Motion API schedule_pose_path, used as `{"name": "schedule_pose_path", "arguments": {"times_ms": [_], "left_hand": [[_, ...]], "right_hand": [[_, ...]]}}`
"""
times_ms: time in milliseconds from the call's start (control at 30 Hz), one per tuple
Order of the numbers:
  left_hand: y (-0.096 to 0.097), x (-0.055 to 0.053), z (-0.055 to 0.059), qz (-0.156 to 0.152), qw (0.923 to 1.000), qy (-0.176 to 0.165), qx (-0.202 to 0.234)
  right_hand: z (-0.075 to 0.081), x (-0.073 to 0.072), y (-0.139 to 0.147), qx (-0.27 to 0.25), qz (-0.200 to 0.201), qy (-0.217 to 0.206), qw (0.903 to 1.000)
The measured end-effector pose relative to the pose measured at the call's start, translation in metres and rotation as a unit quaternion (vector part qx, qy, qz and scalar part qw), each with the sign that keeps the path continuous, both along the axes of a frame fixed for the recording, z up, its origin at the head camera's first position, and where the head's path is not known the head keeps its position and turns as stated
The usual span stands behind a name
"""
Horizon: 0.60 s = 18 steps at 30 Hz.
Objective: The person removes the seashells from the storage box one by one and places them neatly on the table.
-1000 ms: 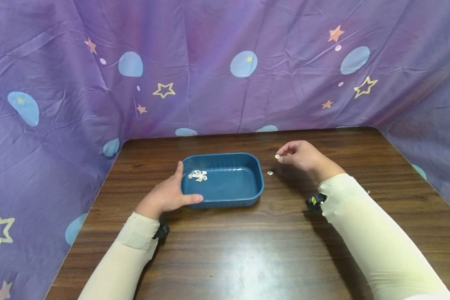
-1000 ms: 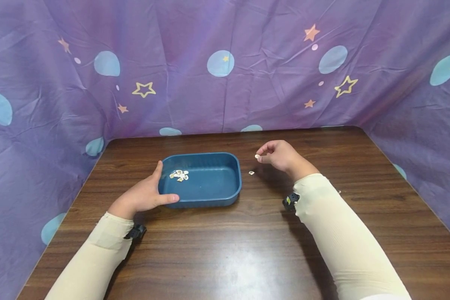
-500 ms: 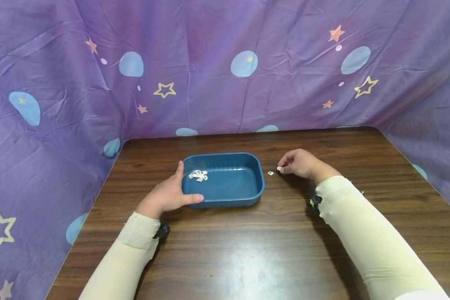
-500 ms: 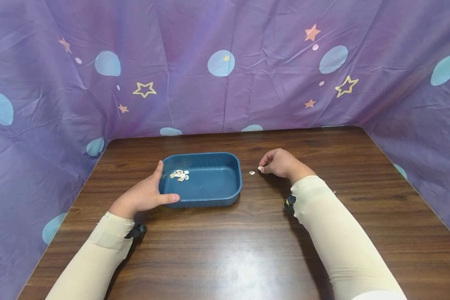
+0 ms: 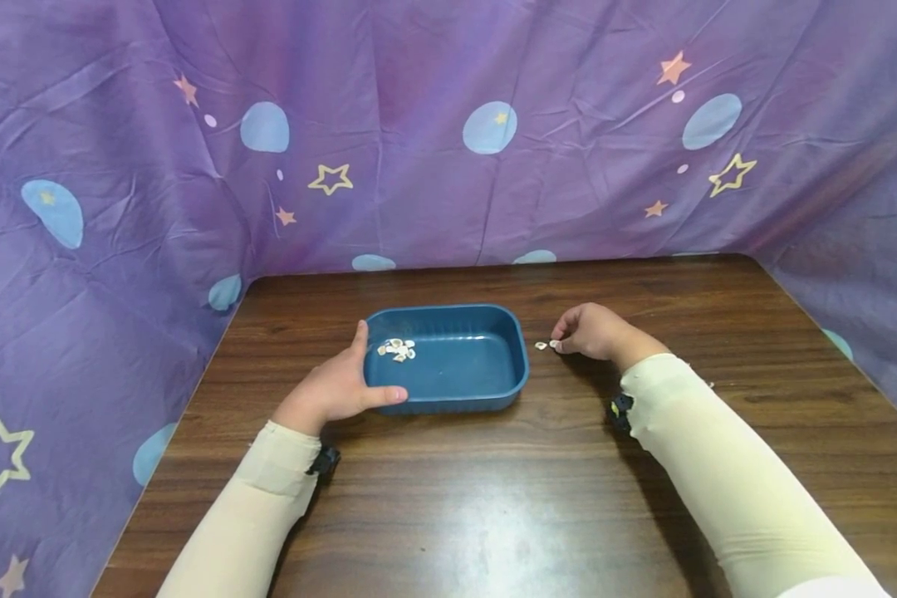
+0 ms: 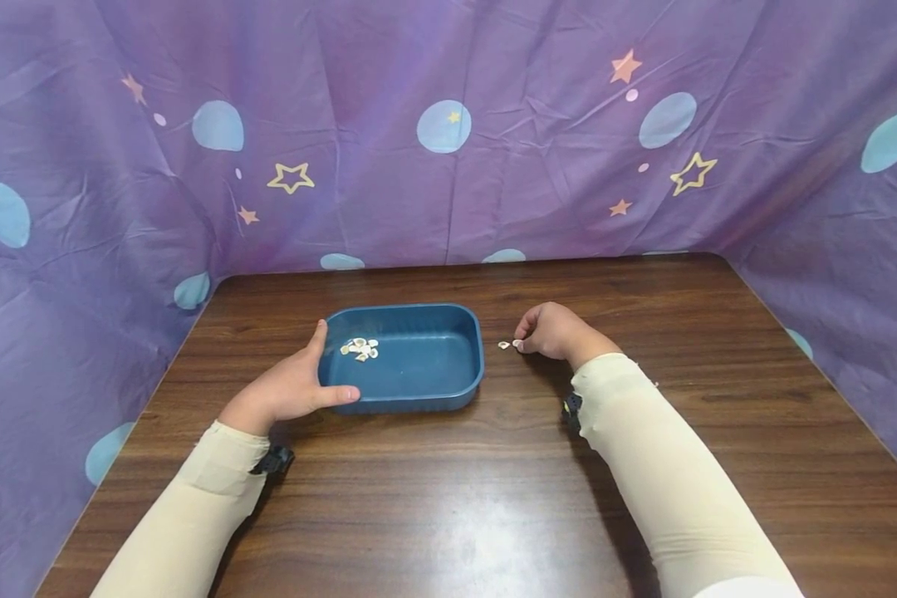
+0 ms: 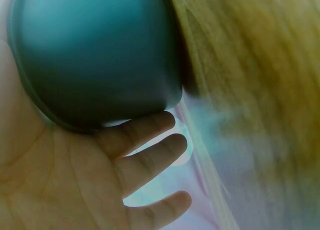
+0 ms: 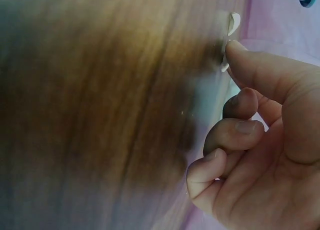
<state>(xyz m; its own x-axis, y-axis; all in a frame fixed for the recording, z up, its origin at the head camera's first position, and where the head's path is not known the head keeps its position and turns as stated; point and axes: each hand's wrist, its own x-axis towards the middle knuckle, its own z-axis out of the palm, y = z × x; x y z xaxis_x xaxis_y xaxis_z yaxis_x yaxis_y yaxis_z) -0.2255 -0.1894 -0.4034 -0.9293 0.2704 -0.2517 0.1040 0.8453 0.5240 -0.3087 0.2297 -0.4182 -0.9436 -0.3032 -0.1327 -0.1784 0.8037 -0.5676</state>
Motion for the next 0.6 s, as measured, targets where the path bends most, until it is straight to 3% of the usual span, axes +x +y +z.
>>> {"name": "schedule_pose_path", "arguments": {"times_ms": [367, 600], "left_hand": [[0.000, 0.000, 0.000, 0.000, 1.0000, 0.003, -0.005], [0.001, 0.001, 0.002, -0.002, 1.0000, 0.002, -0.007]], "right_hand": [[0.004, 0.000, -0.003, 0.007, 0.000, 0.003, 1.0000], [0.022, 0.003, -0.013, -0.075, -0.023, 0.031, 0.9964]]}}
